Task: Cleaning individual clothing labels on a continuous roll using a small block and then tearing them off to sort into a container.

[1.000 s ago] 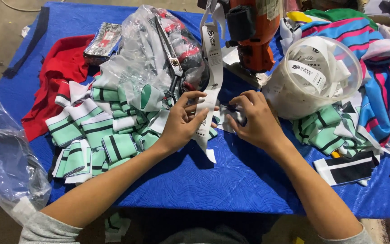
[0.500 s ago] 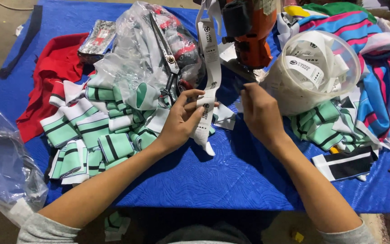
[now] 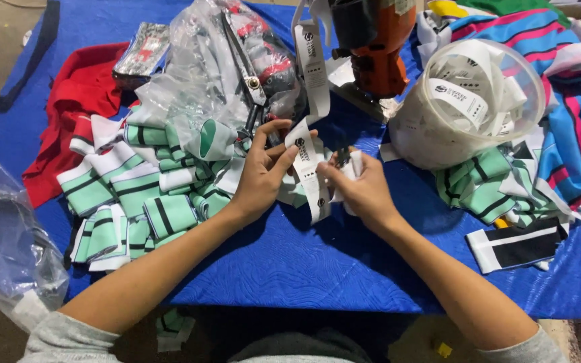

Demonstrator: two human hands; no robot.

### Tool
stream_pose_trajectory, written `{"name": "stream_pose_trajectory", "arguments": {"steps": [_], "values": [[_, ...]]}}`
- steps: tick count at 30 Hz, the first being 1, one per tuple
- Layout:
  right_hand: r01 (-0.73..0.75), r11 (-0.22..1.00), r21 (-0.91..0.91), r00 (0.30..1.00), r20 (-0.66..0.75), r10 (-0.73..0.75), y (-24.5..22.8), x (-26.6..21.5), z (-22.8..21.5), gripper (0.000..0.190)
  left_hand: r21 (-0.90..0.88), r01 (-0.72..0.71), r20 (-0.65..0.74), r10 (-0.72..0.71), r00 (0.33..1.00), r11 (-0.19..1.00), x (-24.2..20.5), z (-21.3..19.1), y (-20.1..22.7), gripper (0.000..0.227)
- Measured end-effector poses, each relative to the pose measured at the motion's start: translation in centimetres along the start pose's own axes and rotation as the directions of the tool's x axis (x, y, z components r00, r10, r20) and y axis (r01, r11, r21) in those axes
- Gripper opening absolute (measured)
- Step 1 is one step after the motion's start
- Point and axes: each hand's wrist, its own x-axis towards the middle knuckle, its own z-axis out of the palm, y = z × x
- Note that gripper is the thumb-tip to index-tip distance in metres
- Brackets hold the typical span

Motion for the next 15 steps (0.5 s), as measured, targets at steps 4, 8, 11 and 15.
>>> {"name": "stream_pose_trajectory", "arguments": {"steps": [4,8,11,15], "values": [[-0.021,1.000,0.020,0.999,0.048,0.021,-1.4,-0.2,-0.2,0.021,-0.038,0.014,0.018,-0.014,1.000,0.999,0.1,-0.1,-0.1,0.040],[-0.036,0.998,-0.044,0.999,0.031,0.037,-0.6,-0.3,0.2,0.014,-0.102,0.069,0.058,-0.063,0.996,0.992,-0.3,-0.2,-0.4,0.051],[-0.036,0.999,-0.011,0.999,-0.017,0.036,-0.8,-0.3,0.0,0.013,-0.057,0.079,0.079,-0.074,0.994,0.995,-0.3,-0.2,-1.0,0.065],[-0.025,1.000,0.011,0.998,-0.050,0.026,-1.1,-0.5,-0.1,0.015,0.073,0.069,0.049,-0.073,0.996,0.995,-0.7,0.1,-0.8,0.069]]}}
